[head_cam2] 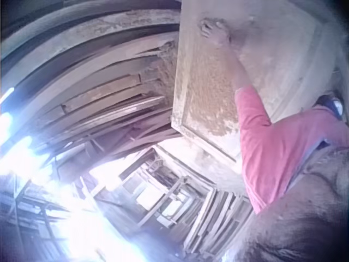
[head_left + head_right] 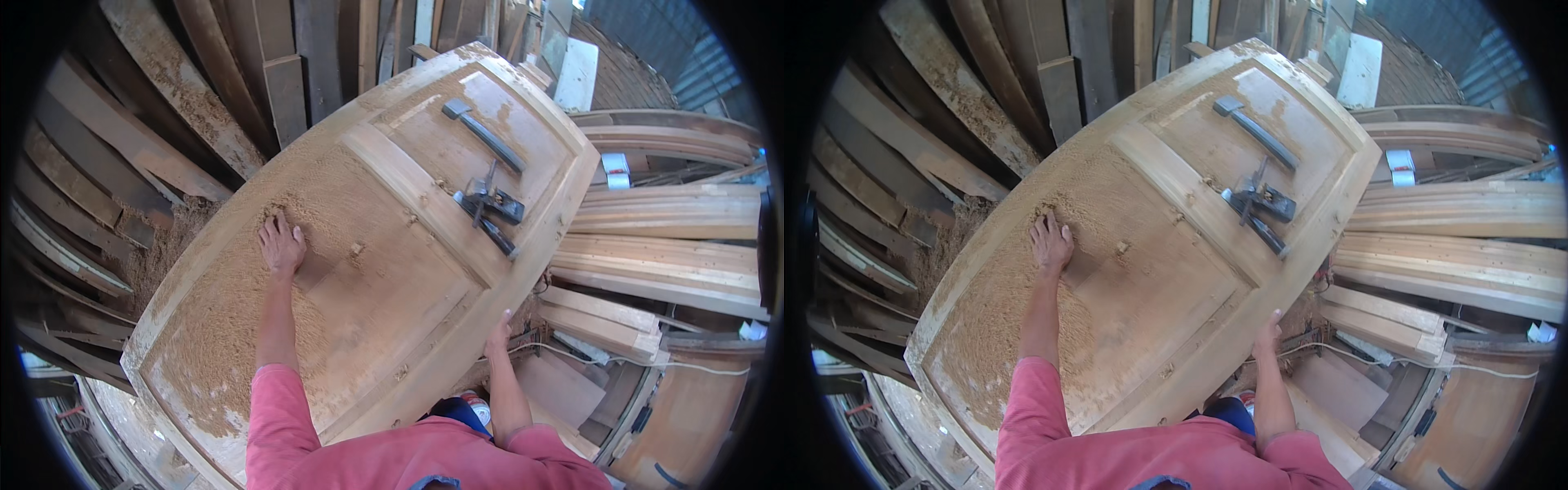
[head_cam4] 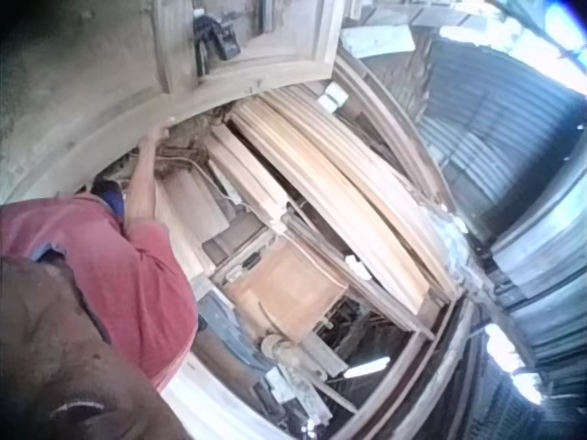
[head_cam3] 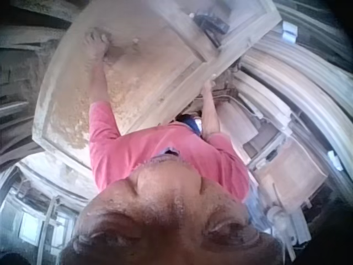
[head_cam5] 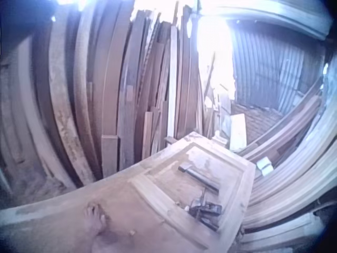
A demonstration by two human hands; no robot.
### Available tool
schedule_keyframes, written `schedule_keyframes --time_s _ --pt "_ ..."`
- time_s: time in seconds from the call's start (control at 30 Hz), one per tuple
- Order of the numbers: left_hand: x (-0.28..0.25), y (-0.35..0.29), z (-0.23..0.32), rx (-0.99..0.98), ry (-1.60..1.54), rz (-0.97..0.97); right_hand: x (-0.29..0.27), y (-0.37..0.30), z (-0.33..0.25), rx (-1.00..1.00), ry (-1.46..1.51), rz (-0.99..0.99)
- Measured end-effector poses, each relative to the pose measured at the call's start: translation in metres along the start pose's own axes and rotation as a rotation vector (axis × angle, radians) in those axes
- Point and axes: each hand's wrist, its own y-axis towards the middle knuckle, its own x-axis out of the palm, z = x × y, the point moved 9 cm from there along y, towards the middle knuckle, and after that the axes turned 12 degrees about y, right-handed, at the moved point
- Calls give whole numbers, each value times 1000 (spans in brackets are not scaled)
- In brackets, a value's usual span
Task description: The person uses a hand plane and an electric sander to smooth the surface of a wooden door. They also move a hammer and chisel aside while working.
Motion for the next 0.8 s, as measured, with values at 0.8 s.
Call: schedule_keyframes --time_s 0.8 --pt "-7 -276 374 820 -197 -29 -37 -50 42 209 -255 -259"
